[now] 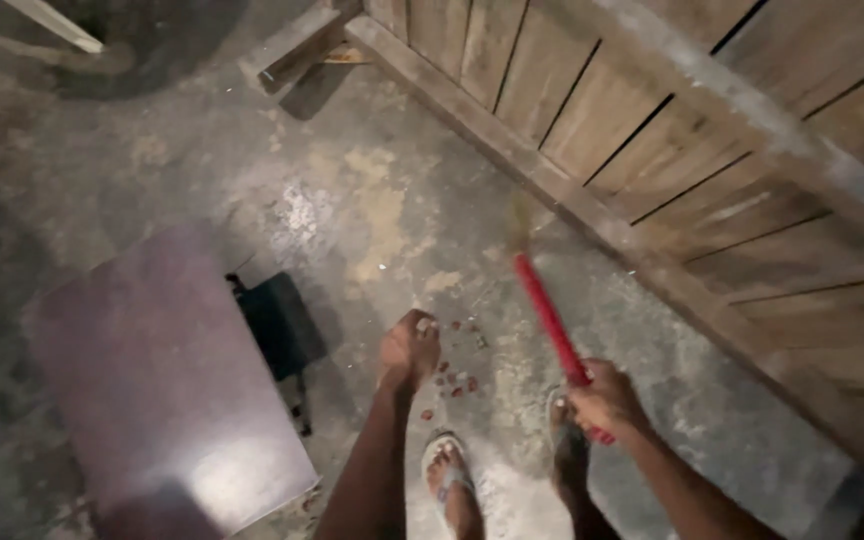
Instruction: Sweep debris from the concrete floor using a broom with a red handle.
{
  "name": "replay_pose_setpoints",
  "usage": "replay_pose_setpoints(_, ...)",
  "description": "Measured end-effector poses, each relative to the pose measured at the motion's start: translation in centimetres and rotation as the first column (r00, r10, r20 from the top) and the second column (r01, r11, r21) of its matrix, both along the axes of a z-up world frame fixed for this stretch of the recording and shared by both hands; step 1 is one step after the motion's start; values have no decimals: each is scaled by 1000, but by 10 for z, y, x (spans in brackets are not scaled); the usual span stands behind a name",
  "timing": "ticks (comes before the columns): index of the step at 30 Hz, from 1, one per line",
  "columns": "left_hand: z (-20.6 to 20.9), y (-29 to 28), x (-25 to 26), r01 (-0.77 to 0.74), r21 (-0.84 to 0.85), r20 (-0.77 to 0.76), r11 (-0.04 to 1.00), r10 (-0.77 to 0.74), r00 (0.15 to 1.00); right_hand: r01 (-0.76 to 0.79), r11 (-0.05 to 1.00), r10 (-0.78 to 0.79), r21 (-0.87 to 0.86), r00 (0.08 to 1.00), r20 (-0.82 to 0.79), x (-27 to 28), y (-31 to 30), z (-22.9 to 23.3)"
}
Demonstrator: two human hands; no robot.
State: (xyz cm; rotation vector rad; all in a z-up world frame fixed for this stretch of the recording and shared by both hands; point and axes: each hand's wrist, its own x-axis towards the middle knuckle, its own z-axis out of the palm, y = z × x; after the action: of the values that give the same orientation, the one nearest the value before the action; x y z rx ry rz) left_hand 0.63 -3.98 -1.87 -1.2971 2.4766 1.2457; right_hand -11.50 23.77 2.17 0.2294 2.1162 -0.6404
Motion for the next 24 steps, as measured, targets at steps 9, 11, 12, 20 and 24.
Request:
replay_pose_setpoints(9, 7, 52, -52, -116, 61, 62, 991, 112, 992, -222, 912, 253, -344, 966, 46, -55, 23, 16)
replay_pose_setpoints(11, 16, 59, -65, -133, 65, 63, 989, 129, 990, -407, 814, 316, -415, 909, -271, -79, 34, 3)
replay_pose_setpoints(12, 20, 63, -68, -146, 72, 61, 987, 141, 988, -588, 693, 310, -416, 765, -565, -89, 39, -2)
replay_pose_setpoints(20, 16, 71, -64, -274, 91, 58, 957, 270, 961, -309, 949, 306, -61, 951, -48, -135, 10, 30)
replay_pose_setpoints(24, 97, 69, -74, -455, 307, 223, 836, 402, 888, -364, 929, 362, -72, 931, -38, -113, 5, -1)
